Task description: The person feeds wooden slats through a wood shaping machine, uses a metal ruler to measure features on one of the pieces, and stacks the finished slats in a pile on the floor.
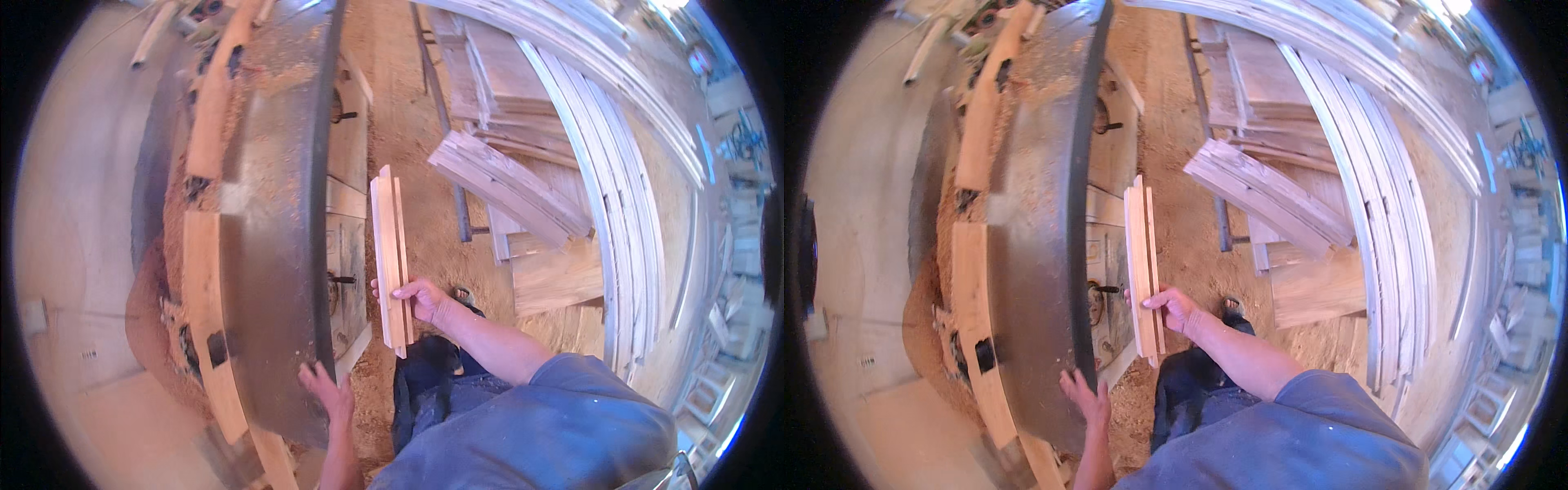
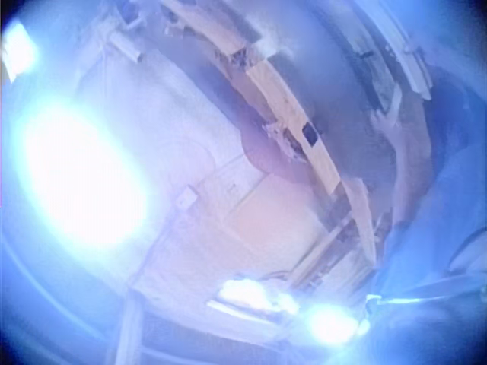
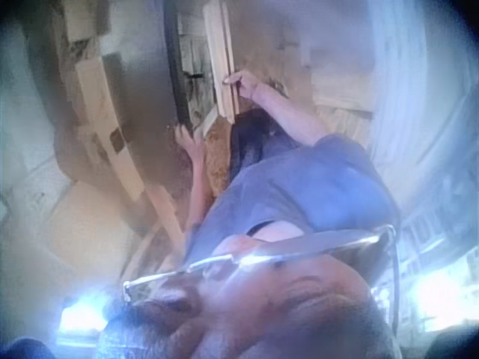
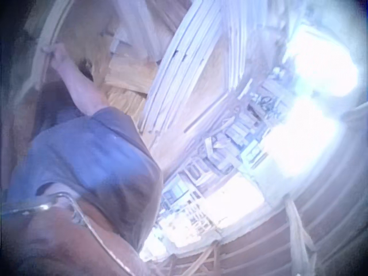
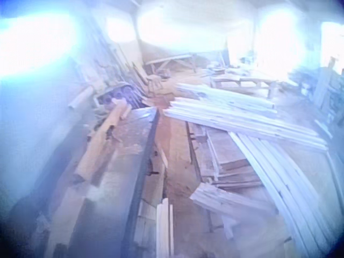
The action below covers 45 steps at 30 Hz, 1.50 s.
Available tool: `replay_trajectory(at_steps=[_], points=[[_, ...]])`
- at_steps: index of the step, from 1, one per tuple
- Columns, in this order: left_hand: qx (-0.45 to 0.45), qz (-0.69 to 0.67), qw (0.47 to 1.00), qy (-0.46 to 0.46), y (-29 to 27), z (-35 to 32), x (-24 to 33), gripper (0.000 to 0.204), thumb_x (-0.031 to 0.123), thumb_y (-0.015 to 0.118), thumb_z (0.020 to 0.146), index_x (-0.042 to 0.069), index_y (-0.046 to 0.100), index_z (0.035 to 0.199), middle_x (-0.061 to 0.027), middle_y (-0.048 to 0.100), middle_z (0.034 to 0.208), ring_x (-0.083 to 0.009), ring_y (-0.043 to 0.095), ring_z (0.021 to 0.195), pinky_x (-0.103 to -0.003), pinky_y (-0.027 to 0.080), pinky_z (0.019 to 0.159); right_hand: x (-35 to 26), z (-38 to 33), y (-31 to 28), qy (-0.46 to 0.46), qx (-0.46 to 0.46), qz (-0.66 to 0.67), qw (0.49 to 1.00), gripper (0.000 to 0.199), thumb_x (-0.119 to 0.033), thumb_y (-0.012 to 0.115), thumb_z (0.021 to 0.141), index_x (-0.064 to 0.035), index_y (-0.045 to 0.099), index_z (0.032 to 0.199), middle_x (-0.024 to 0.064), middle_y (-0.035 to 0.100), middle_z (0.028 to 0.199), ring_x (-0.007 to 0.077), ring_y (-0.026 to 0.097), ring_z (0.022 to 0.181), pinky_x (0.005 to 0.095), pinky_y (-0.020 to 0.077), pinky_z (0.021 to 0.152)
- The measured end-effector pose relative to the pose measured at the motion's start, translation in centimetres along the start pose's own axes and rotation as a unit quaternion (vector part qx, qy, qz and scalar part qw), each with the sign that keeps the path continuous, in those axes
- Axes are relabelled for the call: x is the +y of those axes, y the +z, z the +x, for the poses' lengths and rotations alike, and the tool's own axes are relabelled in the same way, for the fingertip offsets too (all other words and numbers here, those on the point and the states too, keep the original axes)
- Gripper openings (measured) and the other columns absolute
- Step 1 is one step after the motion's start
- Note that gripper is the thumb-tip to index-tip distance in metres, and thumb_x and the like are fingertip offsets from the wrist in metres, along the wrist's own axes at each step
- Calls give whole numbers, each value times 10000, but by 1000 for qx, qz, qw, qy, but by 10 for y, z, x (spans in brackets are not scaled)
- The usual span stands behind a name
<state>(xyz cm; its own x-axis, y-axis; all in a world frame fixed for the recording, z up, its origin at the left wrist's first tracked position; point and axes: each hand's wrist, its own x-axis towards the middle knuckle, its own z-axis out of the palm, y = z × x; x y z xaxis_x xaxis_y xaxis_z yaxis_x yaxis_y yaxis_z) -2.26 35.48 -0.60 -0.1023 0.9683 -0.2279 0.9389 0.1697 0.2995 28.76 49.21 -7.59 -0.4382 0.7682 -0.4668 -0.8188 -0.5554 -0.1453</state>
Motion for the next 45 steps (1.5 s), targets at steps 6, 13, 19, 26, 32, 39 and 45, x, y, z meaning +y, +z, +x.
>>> replay_trajectory(at_steps=[6,13,19,26,32,39,45], points=[[-162,-522,835,-63,-52,56,150,627,208,720,899,-57,509,1428,-152,590,1406,-247,545,1314,-356,380,1133,2,8,62,50,-180,-16,982,699,9,614,561,22,637,1260,173,690,1188,324,646,1135,456,490,1069],[185,-100,972,105,-99,99,125,663,94,893,652,-17,634,1252,-147,630,1199,-325,595,1120,-423,479,970,-53,41,176,-55,-136,9,989,790,10,621,630,-69,515,1409,212,599,1376,385,545,1315,555,379,1178],[277,-134,949,70,-88,133,86,648,97,882,612,38,625,1205,-150,583,1219,-370,562,1109,-483,456,943,-87,108,209,-40,-56,-94,993,739,14,639,671,-31,521,1399,234,580,1401,429,492,1368,579,334,1208],[318,-102,942,-12,-83,155,34,422,107,772,758,10,658,1153,-180,550,1391,-397,502,1280,-500,393,1100,-93,199,229,-12,-41,-92,995,552,-93,670,759,8,582,1294,248,617,1333,460,520,1313,594,348,1183],[376,-266,882,-97,-49,142,32,375,75,764,806,23,658,1162,-147,655,1289,-359,663,1068,-442,535,941,-81,290,243,20,29,-184,982,494,-87,621,795,53,558,1264,227,618,1293,404,541,1287,570,365,1173],[198,-903,304,-229,-23,233,64,343,256,672,987,55,582,1251,-147,661,1238,-300,668,1072,-453,551,928,-78,355,277,183,56,-368,910,448,-97,644,917,-25,482,1329,167,559,1254,353,559,1195,561,465,1080],[436,-835,139,-306,-34,341,86,377,251,646,1002,84,525,1318,-150,598,1268,-315,569,1204,-519,450,1067,-82,376,308,350,149,-490,784,433,-216,656,973,-46,468,1324,204,518,1278,423,580,1134,609,531,964]])
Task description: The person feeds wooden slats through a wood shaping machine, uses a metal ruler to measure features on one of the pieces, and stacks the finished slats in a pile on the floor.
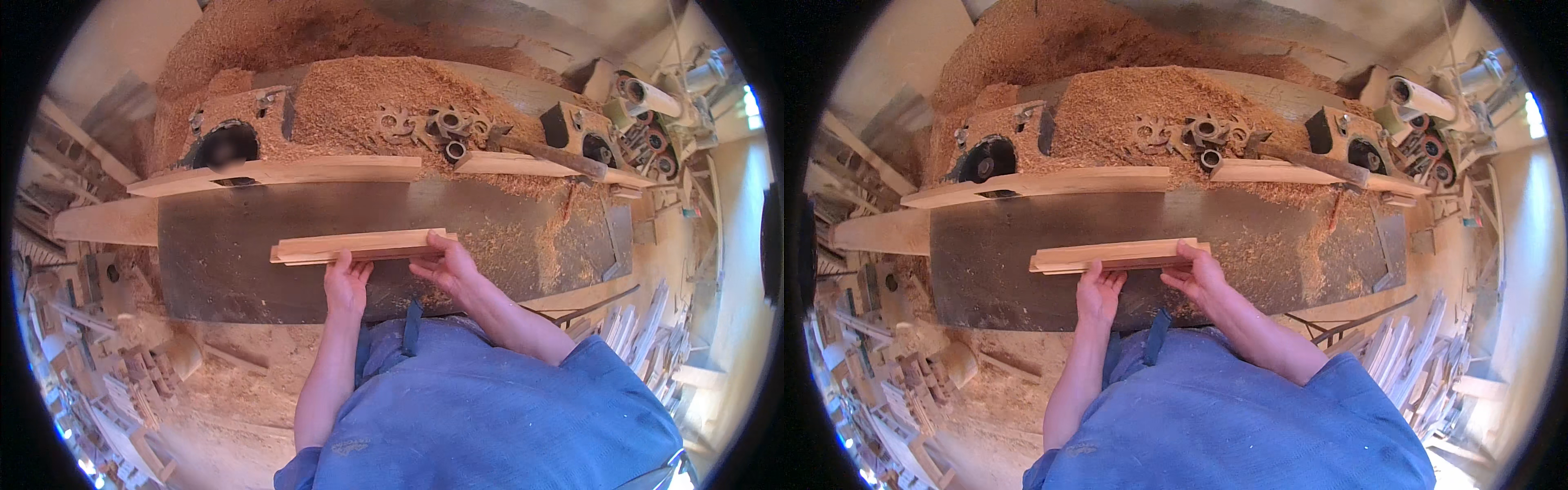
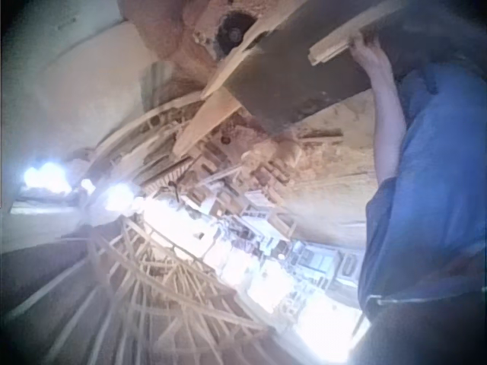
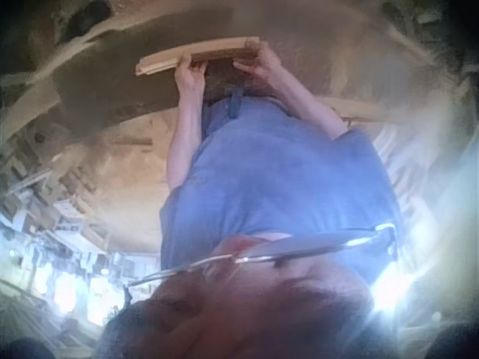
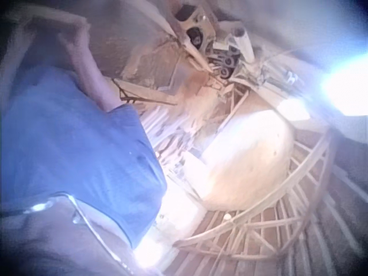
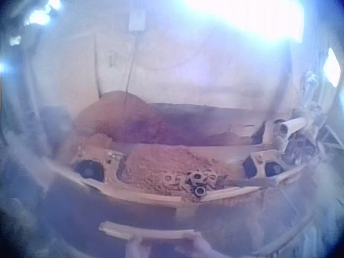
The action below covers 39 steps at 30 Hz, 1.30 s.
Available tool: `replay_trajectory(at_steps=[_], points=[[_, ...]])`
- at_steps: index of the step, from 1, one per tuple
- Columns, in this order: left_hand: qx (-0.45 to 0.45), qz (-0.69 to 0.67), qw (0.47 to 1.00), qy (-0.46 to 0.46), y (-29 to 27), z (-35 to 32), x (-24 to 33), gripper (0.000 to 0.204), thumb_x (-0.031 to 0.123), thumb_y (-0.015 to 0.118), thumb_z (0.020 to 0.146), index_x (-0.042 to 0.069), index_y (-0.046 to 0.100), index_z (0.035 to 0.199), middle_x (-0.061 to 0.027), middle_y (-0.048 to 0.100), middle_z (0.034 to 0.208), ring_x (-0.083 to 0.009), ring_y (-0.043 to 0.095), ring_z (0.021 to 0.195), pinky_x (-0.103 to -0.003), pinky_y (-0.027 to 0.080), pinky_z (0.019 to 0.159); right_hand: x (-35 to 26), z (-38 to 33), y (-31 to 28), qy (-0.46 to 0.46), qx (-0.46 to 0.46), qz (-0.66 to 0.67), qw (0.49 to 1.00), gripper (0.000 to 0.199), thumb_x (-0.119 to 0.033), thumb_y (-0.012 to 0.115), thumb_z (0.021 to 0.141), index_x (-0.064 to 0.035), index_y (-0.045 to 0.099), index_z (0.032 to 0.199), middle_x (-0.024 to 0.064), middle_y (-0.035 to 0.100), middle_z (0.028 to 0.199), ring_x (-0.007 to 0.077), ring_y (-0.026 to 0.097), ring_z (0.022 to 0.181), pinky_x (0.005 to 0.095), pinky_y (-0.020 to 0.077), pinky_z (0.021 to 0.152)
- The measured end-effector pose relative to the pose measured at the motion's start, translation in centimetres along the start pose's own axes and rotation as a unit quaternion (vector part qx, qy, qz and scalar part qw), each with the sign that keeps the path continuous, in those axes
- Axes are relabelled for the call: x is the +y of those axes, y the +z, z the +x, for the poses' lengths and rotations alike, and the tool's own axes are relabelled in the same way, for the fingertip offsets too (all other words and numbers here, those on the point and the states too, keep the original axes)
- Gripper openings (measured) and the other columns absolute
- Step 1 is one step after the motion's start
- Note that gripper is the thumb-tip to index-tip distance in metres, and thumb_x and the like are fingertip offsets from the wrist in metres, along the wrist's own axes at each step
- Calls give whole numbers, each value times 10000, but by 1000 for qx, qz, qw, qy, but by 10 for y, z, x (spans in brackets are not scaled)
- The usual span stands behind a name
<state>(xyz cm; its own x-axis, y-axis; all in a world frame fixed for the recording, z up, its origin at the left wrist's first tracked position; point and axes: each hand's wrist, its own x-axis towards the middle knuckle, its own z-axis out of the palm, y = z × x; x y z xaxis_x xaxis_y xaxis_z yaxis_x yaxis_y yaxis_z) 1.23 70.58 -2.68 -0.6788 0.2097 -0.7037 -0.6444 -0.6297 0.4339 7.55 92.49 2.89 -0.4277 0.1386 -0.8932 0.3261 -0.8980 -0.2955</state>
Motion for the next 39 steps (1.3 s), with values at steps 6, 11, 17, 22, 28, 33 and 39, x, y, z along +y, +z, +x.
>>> replay_trajectory(at_steps=[6,11,17,22,28,33,39], points=[[192,152,962,119,55,25,-12,291,212,727,962,-11,567,1057,-118,664,802,-212,653,571,-319,554,476,-59,-24,-4,22,-138,-358,923,221,-192,661,964,-27,612,1102,177,657,1118,289,652,1102,456,602,838],[256,217,929,152,95,33,-13,296,170,644,985,-19,430,1064,-117,585,696,-185,594,444,-294,464,343,-83,17,-1,-548,-278,-666,423,437,-34,717,750,-30,653,1182,132,673,1233,353,594,1238,498,465,1068],[244,221,927,177,134,54,-5,291,147,589,996,19,451,1217,-74,556,613,-163,536,386,-284,372,306,-113,85,16,-594,-396,-656,246,597,-11,609,762,-47,599,1358,141,620,1365,349,543,1331,501,429,1134],[271,264,908,179,141,79,15,258,214,543,1036,5,529,1184,-74,584,644,-155,536,417,-296,386,322,-109,99,34,-611,-393,-643,243,572,-58,588,801,-42,592,1373,146,607,1391,337,541,1341,481,439,1126],[323,278,878,218,128,99,26,278,223,545,1035,-17,591,1166,-114,637,712,-196,599,489,-328,436,336,-82,103,62,-625,-379,-631,263,536,-57,598,793,-53,630,1329,132,654,1332,319,589,1294,452,449,1124],[325,298,874,205,120,103,54,269,208,541,1035,-28,601,1152,-141,643,731,-224,614,492,-342,472,343,-61,112,84,-648,-364,-599,298,480,-27,618,770,-62,685,1245,108,687,1283,301,618,1261,448,451,1126],[340,314,858,222,99,113,71,277,212,537,1040,-34,600,1148,-160,659,761,-251,621,479,-361,482,338,-43,116,105,-660,-353,-593,296,435,-24,624,784,-68,705,1210,94,706,1249,275,632,1243,436,466,1109]])
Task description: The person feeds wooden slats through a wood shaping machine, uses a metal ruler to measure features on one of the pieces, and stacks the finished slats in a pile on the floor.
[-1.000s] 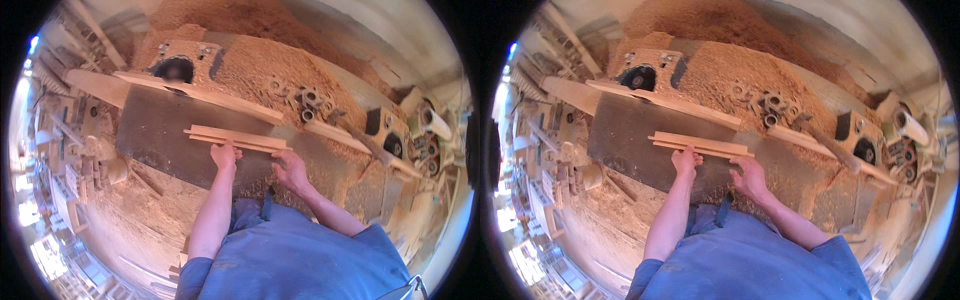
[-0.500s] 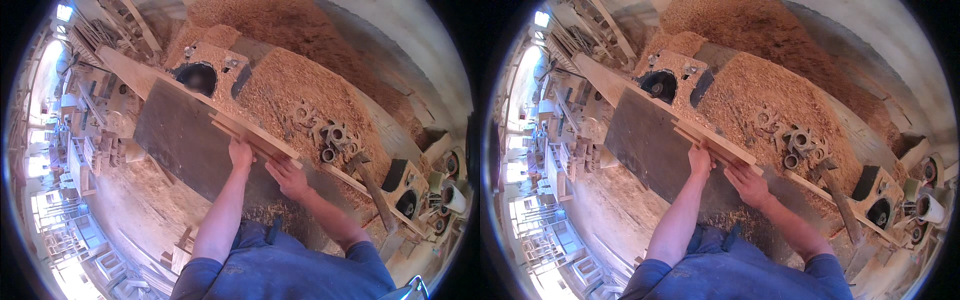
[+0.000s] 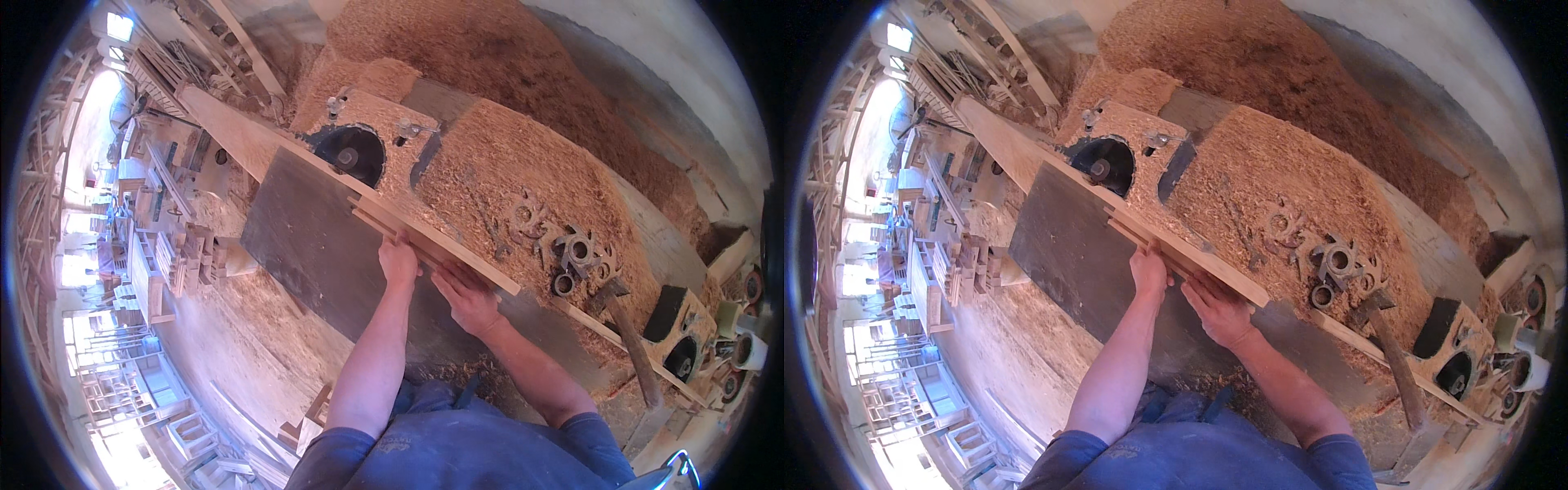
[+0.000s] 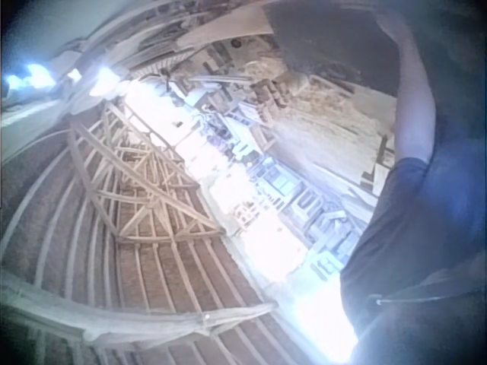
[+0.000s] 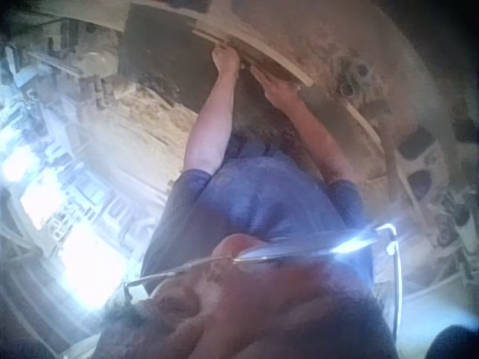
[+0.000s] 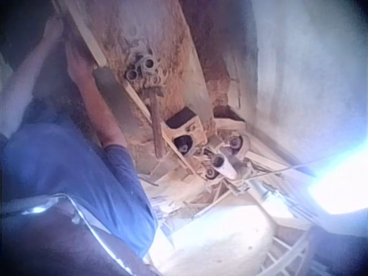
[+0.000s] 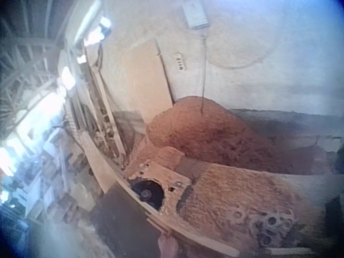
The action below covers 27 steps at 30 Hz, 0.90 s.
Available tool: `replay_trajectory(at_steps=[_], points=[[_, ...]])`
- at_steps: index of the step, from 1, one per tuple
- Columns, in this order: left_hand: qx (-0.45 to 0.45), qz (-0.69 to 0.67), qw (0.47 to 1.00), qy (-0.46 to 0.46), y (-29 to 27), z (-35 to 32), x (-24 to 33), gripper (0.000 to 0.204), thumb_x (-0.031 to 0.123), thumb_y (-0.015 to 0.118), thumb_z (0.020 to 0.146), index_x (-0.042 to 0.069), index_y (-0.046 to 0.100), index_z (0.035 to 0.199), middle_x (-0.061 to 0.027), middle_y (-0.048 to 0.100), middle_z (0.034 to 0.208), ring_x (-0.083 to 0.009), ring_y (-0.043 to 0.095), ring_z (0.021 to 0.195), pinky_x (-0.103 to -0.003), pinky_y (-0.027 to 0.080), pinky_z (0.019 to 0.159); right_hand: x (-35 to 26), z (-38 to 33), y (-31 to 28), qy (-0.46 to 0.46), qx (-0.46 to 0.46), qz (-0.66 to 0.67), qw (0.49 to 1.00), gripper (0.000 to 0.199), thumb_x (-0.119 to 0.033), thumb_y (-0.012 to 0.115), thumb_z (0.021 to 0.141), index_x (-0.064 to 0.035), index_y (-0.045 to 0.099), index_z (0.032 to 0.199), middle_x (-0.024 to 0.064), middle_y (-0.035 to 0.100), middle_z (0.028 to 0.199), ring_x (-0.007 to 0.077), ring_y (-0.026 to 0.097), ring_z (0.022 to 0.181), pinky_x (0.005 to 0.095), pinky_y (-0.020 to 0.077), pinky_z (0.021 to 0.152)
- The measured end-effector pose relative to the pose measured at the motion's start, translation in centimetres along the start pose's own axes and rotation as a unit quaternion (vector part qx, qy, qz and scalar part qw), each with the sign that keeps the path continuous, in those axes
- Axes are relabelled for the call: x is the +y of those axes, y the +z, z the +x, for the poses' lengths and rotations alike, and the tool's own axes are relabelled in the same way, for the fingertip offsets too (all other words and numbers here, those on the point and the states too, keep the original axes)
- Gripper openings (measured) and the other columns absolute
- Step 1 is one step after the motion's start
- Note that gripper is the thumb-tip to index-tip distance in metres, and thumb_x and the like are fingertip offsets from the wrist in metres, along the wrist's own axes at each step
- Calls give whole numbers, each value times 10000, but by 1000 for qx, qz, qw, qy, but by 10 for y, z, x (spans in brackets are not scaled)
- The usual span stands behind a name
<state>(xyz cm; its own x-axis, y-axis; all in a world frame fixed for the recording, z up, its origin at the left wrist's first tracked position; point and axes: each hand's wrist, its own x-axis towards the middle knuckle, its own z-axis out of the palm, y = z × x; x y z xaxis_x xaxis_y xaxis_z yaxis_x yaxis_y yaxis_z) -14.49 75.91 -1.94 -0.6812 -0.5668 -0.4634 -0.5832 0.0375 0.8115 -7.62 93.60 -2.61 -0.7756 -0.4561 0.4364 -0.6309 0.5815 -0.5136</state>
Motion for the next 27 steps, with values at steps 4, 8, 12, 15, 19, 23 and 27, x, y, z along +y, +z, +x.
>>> replay_trajectory(at_steps=[4,8,12,15,19,23,27], points=[[-1,9,1000,-13,-4,4,10,284,223,540,1039,-40,597,1130,-165,659,765,-256,626,480,-366,485,343,1,7,5,-11,-7,-10,1000,441,-38,645,779,-62,703,1216,89,711,1235,271,623,1255,437,464,1103],[-11,-3,1000,-20,-11,14,14,280,230,543,1036,-38,595,1102,-153,648,724,-253,623,470,-370,478,341,-3,18,10,-7,-15,-18,1000,451,2,642,769,-45,700,1213,94,714,1226,278,631,1245,438,479,1091],[-11,-13,1000,1,-18,26,11,288,242,533,1035,-37,594,1074,-132,621,653,-248,614,455,-375,470,343,-6,25,21,0,-14,-11,1000,459,12,630,771,-48,694,1221,98,713,1233,287,629,1249,440,482,1089],[0,-13,1000,20,-19,33,10,295,241,519,1036,-38,600,1085,-146,635,650,-266,636,467,-385,477,350,-6,28,26,2,-22,-13,1000,466,15,630,765,-52,695,1222,100,711,1240,292,629,1249,443,481,1090],[-6,26,1000,17,-28,48,12,302,224,503,1035,-49,605,1115,-198,685,743,-301,680,517,-395,496,353,-10,41,32,7,-25,-9,1000,492,51,632,731,-53,697,1208,104,706,1250,304,638,1230,447,473,1104],[7,33,999,23,-33,57,22,316,220,496,1034,-62,606,1125,-220,696,776,-317,693,534,-396,510,358,-11,53,44,3,6,-5,1000,499,68,628,722,-65,702,1197,98,699,1265,302,640,1226,444,479,1098],[26,24,999,12,-45,82,22,315,214,491,1031,-66,606,1120,-217,692,756,-318,689,525,-396,514,364,-12,63,63,0,-5,-4,1000,501,45,636,744,-48,685,1234,111,692,1274,305,618,1261,447,465,1106]])
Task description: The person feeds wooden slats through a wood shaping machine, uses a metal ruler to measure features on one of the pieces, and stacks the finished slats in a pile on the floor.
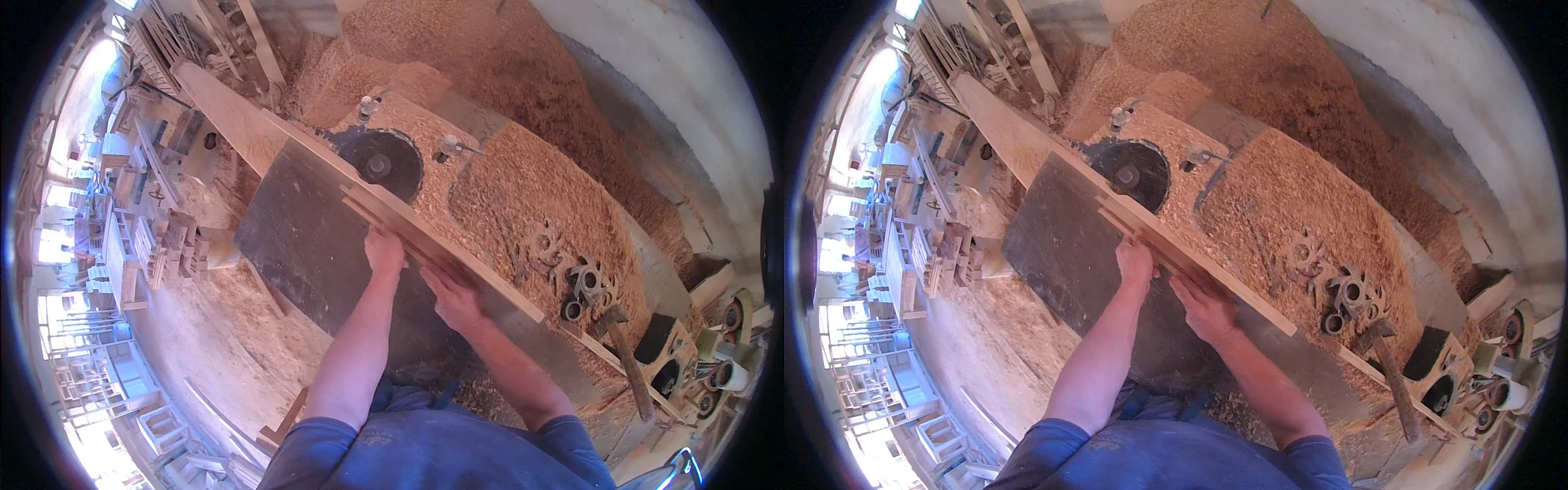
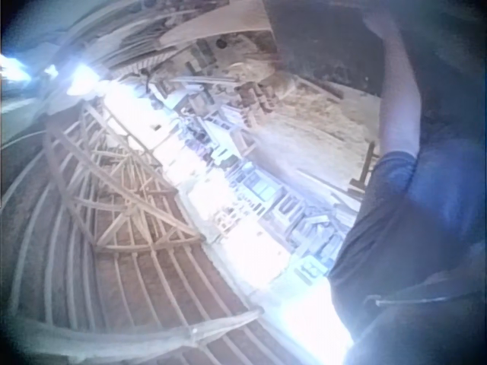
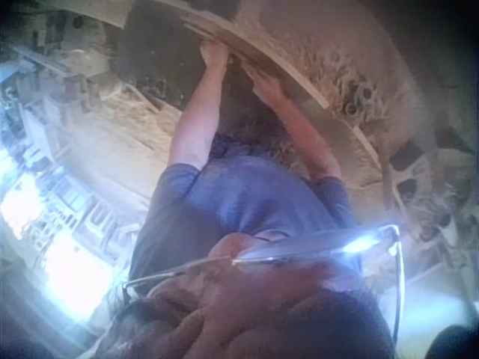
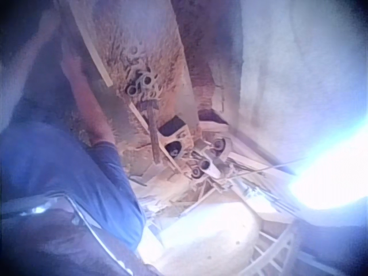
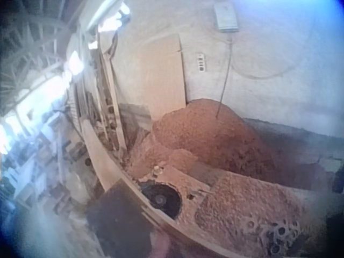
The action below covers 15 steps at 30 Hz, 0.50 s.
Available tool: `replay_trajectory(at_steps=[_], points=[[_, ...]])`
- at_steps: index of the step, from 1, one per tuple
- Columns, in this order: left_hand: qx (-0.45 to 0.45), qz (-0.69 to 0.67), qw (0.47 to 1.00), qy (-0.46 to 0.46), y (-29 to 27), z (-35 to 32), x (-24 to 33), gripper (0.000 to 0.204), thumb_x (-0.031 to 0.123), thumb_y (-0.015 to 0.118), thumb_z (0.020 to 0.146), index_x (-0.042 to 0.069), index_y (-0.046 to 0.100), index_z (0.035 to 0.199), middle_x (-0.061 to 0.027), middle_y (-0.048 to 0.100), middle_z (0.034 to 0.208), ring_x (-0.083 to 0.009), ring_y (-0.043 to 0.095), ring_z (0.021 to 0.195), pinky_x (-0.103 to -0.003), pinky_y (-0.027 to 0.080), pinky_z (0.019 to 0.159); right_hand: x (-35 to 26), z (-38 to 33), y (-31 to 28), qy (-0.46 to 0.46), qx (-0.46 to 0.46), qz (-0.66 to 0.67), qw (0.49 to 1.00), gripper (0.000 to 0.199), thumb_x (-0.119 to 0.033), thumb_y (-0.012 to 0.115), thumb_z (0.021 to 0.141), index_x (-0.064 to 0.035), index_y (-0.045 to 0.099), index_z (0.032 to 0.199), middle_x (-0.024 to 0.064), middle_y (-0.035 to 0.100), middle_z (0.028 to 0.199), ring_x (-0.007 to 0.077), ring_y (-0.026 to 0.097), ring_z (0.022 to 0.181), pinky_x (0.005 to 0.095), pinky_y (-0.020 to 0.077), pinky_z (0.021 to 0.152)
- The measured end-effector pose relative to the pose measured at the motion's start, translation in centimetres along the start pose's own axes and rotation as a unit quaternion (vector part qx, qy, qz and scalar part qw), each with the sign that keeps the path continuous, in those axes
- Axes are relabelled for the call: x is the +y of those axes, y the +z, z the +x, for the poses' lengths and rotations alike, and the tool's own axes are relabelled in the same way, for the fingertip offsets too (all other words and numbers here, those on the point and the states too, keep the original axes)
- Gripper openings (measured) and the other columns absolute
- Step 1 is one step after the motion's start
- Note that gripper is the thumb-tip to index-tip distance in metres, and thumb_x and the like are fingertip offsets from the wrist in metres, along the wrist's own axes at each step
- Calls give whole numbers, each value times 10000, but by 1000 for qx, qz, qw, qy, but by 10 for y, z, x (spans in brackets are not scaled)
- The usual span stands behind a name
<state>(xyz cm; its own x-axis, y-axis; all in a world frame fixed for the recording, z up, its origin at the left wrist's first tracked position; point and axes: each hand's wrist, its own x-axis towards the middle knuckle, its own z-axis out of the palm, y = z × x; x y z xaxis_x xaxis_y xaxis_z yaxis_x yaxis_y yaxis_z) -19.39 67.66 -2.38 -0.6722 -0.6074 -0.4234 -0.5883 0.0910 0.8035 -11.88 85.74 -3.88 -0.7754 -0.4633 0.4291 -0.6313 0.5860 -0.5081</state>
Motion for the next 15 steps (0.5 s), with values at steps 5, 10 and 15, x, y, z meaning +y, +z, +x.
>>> replay_trajectory(at_steps=[5,10,15], points=[[-16,-6,1000,-2,-10,24,5,333,236,493,1038,-69,602,1118,-206,684,744,-313,673,504,-393,510,362,-2,16,11,-1,-15,-13,1000,532,52,640,730,-48,672,1252,108,688,1278,310,616,1261,445,465,1104],[-11,-39,999,-14,-18,40,13,318,282,517,1052,-25,600,1029,-91,585,659,-196,552,434,-330,430,319,-6,33,27,3,-1,-4,1000,531,58,632,734,-56,671,1251,106,684,1289,300,610,1273,446,461,1107],[-28,-60,998,-11,-32,59,19,313,250,511,1038,-40,618,1091,-152,658,756,-233,635,496,-357,486,340,-13,55,37,7,8,2,1000,504,60,632,745,-68,688,1229,100,692,1277,299,621,1258,438,462,1106]])
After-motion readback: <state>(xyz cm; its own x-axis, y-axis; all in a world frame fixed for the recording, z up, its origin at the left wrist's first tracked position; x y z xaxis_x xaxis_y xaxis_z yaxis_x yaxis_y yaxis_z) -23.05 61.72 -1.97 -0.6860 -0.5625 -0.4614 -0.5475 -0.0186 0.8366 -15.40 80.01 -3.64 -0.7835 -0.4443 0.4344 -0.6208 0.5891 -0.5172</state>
